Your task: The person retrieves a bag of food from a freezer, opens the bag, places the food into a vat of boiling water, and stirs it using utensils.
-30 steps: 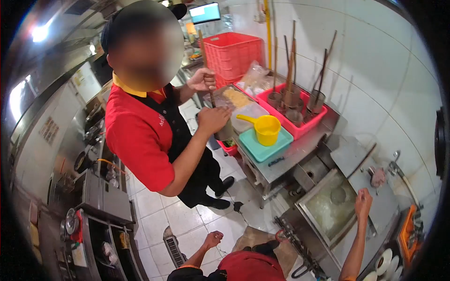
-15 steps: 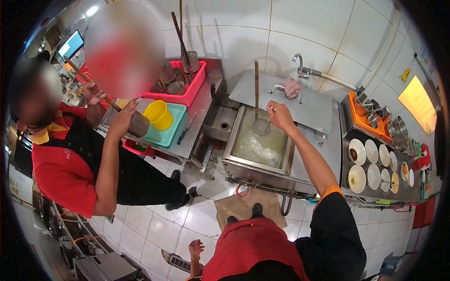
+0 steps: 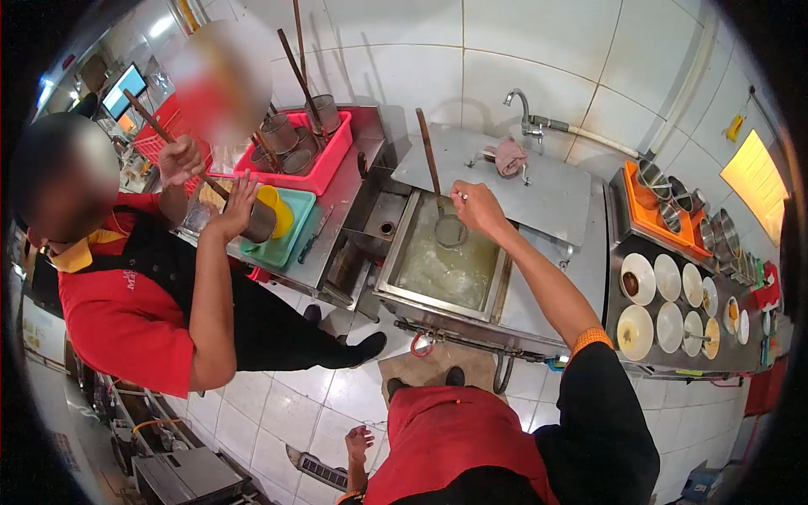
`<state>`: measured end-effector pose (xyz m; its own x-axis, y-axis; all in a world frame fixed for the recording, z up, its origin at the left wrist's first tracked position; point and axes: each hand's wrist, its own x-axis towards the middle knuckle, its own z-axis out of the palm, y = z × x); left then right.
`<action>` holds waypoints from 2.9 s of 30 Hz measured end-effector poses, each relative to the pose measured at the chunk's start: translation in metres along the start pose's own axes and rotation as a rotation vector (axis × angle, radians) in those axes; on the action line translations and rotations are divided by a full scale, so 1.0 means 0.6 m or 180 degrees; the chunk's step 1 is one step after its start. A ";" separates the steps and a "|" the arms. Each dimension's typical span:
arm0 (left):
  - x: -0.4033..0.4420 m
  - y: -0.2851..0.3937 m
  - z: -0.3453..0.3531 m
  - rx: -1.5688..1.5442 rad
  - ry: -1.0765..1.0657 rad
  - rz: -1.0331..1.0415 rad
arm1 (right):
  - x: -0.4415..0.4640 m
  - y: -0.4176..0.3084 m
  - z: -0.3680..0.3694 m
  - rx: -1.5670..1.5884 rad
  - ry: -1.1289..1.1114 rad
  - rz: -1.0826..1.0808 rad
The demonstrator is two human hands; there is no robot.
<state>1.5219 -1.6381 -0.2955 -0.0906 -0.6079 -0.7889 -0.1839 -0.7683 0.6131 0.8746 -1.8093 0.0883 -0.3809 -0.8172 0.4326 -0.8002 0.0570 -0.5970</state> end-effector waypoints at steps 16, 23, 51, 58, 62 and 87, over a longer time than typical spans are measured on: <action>-0.018 -0.016 0.002 -0.0112 -0.0069 -0.0006 | 0.000 -0.004 -0.002 -0.0155 -0.0191 0.0162; -0.016 -0.042 0.013 0.0300 -0.0084 -0.0059 | 0.003 -0.005 -0.005 -0.0169 -0.0240 0.0135; -0.051 -0.037 0.065 0.0295 0.0080 -0.0155 | 0.003 0.013 -0.015 -0.0058 -0.0448 0.0109; -0.039 -0.032 0.070 0.0308 0.0047 -0.0185 | 0.002 0.010 -0.019 -0.0148 -0.0409 0.0066; -0.047 -0.054 0.064 0.0197 0.0010 -0.0095 | 0.001 0.011 -0.019 -0.0148 -0.0420 0.0021; -0.044 -0.071 0.066 -0.0359 -0.0368 0.0363 | 0.000 0.026 -0.010 0.0065 -0.0161 -0.0148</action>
<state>1.4935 -1.5815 -0.3026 -0.2176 -0.6701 -0.7097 -0.0559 -0.7174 0.6945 0.8593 -1.8050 0.0827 -0.3194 -0.8466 0.4258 -0.8067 0.0071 -0.5910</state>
